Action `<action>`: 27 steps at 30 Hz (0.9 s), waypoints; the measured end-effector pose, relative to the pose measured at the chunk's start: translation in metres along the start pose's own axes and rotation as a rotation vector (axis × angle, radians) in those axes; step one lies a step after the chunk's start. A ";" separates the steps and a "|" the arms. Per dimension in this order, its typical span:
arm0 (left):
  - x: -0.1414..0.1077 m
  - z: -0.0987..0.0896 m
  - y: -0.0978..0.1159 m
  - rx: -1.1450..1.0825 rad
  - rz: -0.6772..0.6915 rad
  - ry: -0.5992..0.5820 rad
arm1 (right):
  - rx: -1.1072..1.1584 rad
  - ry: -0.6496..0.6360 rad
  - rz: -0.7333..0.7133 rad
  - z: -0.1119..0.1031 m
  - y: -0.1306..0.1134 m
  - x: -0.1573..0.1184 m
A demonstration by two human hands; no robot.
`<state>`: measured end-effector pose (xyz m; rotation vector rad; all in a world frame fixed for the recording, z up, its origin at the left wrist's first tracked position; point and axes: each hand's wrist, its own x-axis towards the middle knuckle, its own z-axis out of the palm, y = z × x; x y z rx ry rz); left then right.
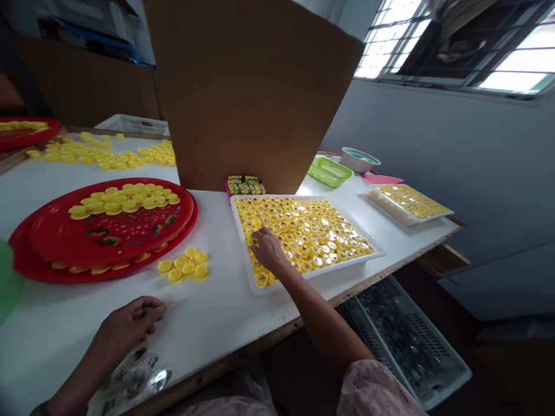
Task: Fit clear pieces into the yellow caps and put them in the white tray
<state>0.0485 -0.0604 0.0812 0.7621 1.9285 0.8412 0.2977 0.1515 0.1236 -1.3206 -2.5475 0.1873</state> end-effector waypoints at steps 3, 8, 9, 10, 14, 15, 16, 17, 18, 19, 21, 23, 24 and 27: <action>0.000 -0.005 -0.003 0.032 0.088 0.017 | -0.053 0.102 -0.006 -0.005 -0.016 -0.010; -0.003 -0.010 -0.006 0.104 0.202 0.063 | 0.215 0.000 -0.275 0.004 -0.082 -0.052; -0.003 -0.010 -0.006 0.118 0.218 0.068 | 0.295 -0.110 -0.362 0.011 -0.098 -0.062; -0.005 -0.011 -0.007 0.135 0.235 0.073 | 0.354 -0.216 -0.437 0.019 -0.113 -0.071; -0.013 -0.014 -0.010 0.246 0.274 0.045 | 0.416 -0.436 -0.565 0.051 -0.155 -0.097; -0.015 -0.015 -0.011 0.270 0.272 0.029 | 0.410 -0.448 -0.568 0.056 -0.160 -0.100; -0.018 -0.016 -0.013 0.286 0.271 0.014 | 0.403 -0.450 -0.566 0.060 -0.163 -0.100; -0.019 -0.016 -0.015 0.295 0.270 0.004 | 0.393 -0.444 -0.555 0.062 -0.164 -0.100; -0.020 -0.016 -0.017 0.297 0.271 -0.001 | 0.383 -0.432 -0.537 0.063 -0.165 -0.099; -0.021 -0.016 -0.019 0.295 0.275 -0.001 | 0.374 -0.417 -0.516 0.064 -0.165 -0.097; -0.019 -0.016 -0.023 0.289 0.281 0.009 | 0.363 -0.385 -0.487 0.063 -0.164 -0.093; -0.017 -0.014 -0.025 0.286 0.284 0.014 | 0.351 -0.375 -0.497 0.064 -0.165 -0.091; -0.016 -0.014 -0.026 0.286 0.285 0.014 | 0.339 -0.380 -0.514 0.065 -0.166 -0.091; -0.014 -0.013 -0.027 0.288 0.278 0.017 | 0.298 -0.398 -0.540 0.070 -0.168 -0.090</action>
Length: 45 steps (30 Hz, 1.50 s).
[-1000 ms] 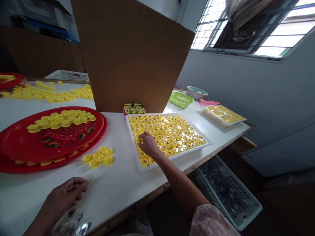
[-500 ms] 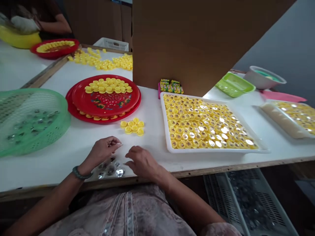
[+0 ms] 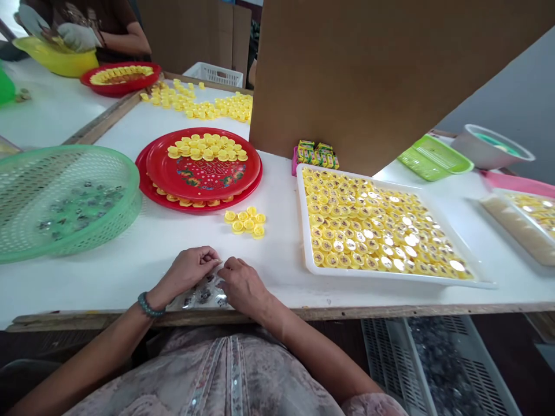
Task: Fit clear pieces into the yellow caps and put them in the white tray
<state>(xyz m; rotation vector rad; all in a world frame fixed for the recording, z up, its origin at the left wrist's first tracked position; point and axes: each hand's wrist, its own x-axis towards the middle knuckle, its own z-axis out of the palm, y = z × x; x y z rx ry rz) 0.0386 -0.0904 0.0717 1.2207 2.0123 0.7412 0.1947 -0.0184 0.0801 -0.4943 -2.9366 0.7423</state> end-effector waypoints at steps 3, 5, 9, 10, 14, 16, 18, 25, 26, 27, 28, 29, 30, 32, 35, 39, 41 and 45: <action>0.000 0.000 0.001 0.002 -0.019 -0.001 | 0.048 0.045 0.073 0.004 0.007 0.001; -0.001 -0.001 0.004 0.003 -0.026 -0.001 | 0.115 0.111 0.140 0.004 0.014 0.000; 0.000 -0.002 0.016 -0.037 -0.016 -0.023 | 0.217 0.262 0.236 0.002 0.027 -0.003; 0.000 -0.002 0.020 -0.050 -0.012 -0.034 | 0.237 0.297 0.257 0.001 0.029 -0.003; 0.006 0.004 0.028 -0.042 -0.020 -0.029 | 0.312 0.375 0.324 0.001 0.031 -0.003; 0.010 0.009 0.028 -0.033 -0.013 -0.026 | 0.344 0.364 0.339 0.002 0.032 -0.003; 0.012 0.013 0.027 -0.020 0.007 -0.030 | 0.385 0.334 0.350 0.006 0.032 -0.002; 0.013 0.020 0.028 0.014 0.033 -0.046 | 0.753 0.362 0.427 0.017 0.039 0.000; 0.013 0.020 0.029 0.021 0.040 -0.038 | 0.804 0.364 0.424 0.016 0.039 0.000; 0.012 0.021 0.031 0.031 0.047 -0.028 | 0.848 0.364 0.411 0.015 0.038 0.001; 0.011 0.021 0.032 0.039 0.054 -0.018 | 0.885 0.366 0.394 0.013 0.037 0.001; 0.010 0.021 0.033 0.041 0.058 -0.009 | 0.913 0.369 0.375 0.011 0.036 0.001; 0.009 0.020 0.035 0.036 0.058 -0.004 | 0.932 0.373 0.356 0.009 0.035 0.001; 0.006 0.020 0.037 -0.007 0.052 -0.001 | 0.946 0.379 0.331 0.004 0.031 0.000; 0.002 0.017 0.036 -0.207 -0.007 -0.043 | 0.935 0.393 0.316 -0.004 0.025 0.000; -0.001 0.011 0.035 -0.628 -0.186 -0.119 | 0.840 0.418 0.242 -0.010 0.017 -0.001; -0.001 0.009 0.035 -0.805 -0.231 -0.136 | 0.755 0.419 0.202 -0.012 0.013 -0.002; -0.001 0.011 0.034 -1.003 -0.278 -0.140 | 0.655 0.437 0.132 -0.012 0.009 -0.006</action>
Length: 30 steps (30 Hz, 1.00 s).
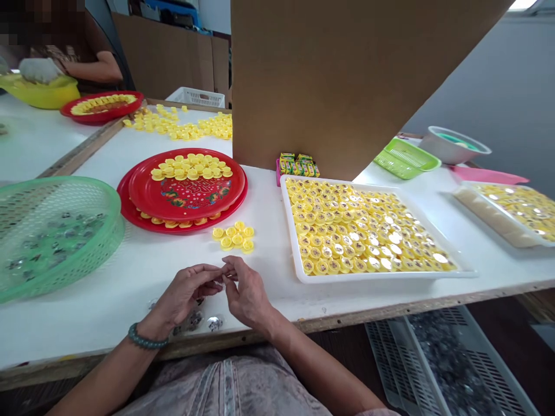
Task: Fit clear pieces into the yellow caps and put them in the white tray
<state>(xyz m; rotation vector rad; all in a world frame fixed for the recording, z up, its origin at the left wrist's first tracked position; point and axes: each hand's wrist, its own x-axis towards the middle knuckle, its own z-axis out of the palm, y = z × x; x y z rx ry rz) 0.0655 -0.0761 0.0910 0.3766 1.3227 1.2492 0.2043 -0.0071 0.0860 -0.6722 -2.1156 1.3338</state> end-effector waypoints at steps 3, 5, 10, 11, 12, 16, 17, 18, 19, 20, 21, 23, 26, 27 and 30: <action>0.002 0.001 -0.004 -0.089 0.015 0.034 | 0.000 0.041 -0.005 -0.003 0.000 -0.002; 0.004 0.003 -0.007 -0.136 0.039 0.038 | -0.045 0.107 0.021 -0.006 0.000 -0.002; 0.003 0.006 -0.007 -0.111 0.095 -0.005 | -0.104 0.080 0.106 -0.008 0.000 -0.001; 0.003 0.007 -0.006 -0.081 0.100 0.002 | -0.077 0.075 0.130 -0.007 0.001 -0.001; 0.002 0.007 -0.006 -0.036 0.103 0.020 | -0.038 0.085 0.158 -0.006 0.001 -0.001; 0.001 0.006 -0.005 0.103 0.111 0.060 | 0.179 0.114 0.277 -0.004 0.006 0.001; 0.002 0.006 -0.005 0.093 0.111 0.051 | 0.223 0.104 0.304 -0.005 0.007 0.001; 0.002 0.006 -0.006 0.073 0.111 0.041 | 0.256 0.093 0.325 -0.006 0.008 0.002; 0.003 0.006 -0.007 0.051 0.111 0.035 | 0.275 0.086 0.341 -0.007 0.008 0.002; 0.004 0.006 -0.008 0.030 0.111 0.033 | 0.282 0.088 0.352 -0.008 0.009 0.002; 0.004 0.006 -0.009 0.014 0.114 0.032 | 0.280 0.095 0.358 -0.009 0.009 0.002; 0.005 0.007 -0.011 -0.009 0.122 0.032 | 0.255 0.119 0.361 -0.009 0.009 0.002; 0.005 0.009 -0.012 -0.023 0.131 0.039 | 0.221 0.146 0.354 -0.010 0.008 0.002; 0.005 0.010 -0.012 -0.024 0.132 0.039 | 0.203 0.150 0.346 -0.010 0.008 0.002; 0.005 0.011 -0.010 -0.026 0.140 0.041 | 0.059 0.136 0.277 -0.011 0.006 0.001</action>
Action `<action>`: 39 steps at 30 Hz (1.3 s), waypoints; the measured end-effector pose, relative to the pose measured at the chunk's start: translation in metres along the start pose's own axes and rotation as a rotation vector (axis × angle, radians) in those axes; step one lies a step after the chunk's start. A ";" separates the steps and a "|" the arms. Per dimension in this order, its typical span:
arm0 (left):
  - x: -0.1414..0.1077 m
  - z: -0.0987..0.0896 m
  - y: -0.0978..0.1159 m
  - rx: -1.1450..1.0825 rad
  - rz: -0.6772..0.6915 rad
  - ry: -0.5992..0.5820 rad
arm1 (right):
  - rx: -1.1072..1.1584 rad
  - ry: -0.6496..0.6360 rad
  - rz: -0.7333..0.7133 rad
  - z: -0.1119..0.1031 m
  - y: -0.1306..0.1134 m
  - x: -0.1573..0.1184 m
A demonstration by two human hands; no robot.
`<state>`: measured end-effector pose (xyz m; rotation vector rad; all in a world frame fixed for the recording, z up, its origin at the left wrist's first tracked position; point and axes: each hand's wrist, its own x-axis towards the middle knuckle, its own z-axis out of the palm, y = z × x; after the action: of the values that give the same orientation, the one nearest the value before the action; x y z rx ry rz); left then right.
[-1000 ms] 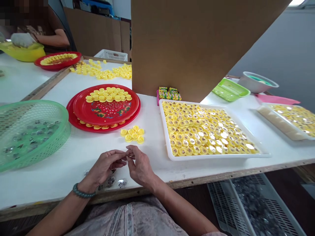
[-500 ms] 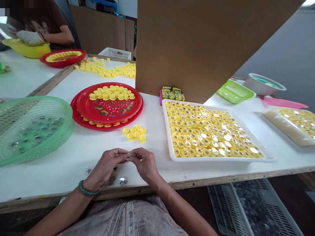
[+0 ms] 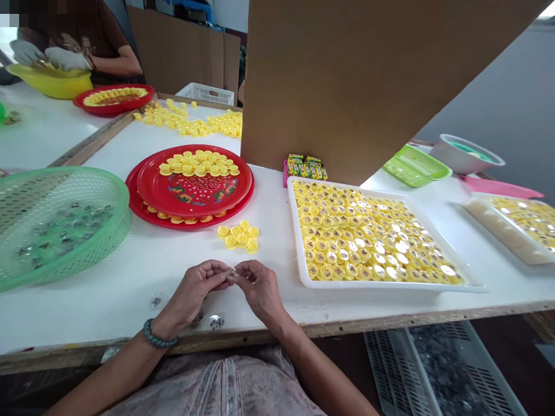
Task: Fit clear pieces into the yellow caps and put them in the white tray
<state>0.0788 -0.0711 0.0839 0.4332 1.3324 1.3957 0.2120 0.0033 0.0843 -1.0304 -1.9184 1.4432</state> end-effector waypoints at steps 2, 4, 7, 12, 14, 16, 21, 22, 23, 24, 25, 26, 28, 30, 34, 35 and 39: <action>0.000 0.002 0.001 -0.024 0.012 0.002 | -0.153 0.009 -0.078 -0.001 -0.001 -0.002; -0.001 0.004 0.001 -0.071 0.019 -0.001 | -0.300 0.031 -0.149 0.000 0.000 -0.004; -0.001 0.009 0.001 -0.137 0.016 -0.003 | -0.453 0.069 -0.226 0.005 0.001 -0.005; 0.002 0.013 -0.001 -0.118 0.053 -0.015 | -0.542 0.082 -0.300 0.011 0.002 -0.001; 0.004 0.014 -0.003 -0.045 0.082 -0.004 | -0.542 0.073 -0.326 0.010 0.004 0.001; 0.007 0.014 -0.007 0.067 0.100 0.025 | -0.540 0.052 -0.352 0.007 0.007 0.001; 0.013 0.012 -0.008 0.381 0.162 0.025 | -0.507 0.045 -0.344 -0.001 0.014 0.000; 0.015 0.011 -0.004 0.490 0.191 0.027 | -0.497 0.058 -0.328 -0.002 0.015 0.000; 0.018 0.010 0.001 0.620 0.231 0.048 | -0.488 0.072 -0.315 -0.003 0.016 0.001; 0.022 0.009 0.006 0.762 0.287 0.085 | -0.482 0.087 -0.305 -0.004 0.017 0.001; 0.027 0.007 0.012 0.905 0.359 0.129 | -0.477 0.100 -0.299 -0.005 0.018 0.002; 0.032 0.006 0.018 1.039 0.438 0.172 | -0.473 0.109 -0.296 -0.005 0.019 0.002; 0.045 0.003 0.029 1.267 0.568 0.207 | -0.465 0.126 -0.299 -0.006 0.021 0.003; 0.057 0.001 0.036 1.426 0.597 0.173 | -0.456 0.134 -0.299 -0.006 0.023 0.004; 0.063 0.000 0.038 1.520 0.569 0.101 | -0.436 0.142 -0.295 -0.007 0.026 0.004; 0.061 -0.001 0.036 1.511 0.575 0.090 | -0.428 0.139 -0.293 -0.007 0.026 0.004; 0.046 -0.005 0.027 1.415 0.568 0.009 | -0.383 0.108 -0.293 -0.009 0.026 0.006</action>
<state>0.0476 -0.0277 0.0868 1.8258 2.1546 0.6050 0.2229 0.0167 0.0621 -0.9165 -2.2057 0.8622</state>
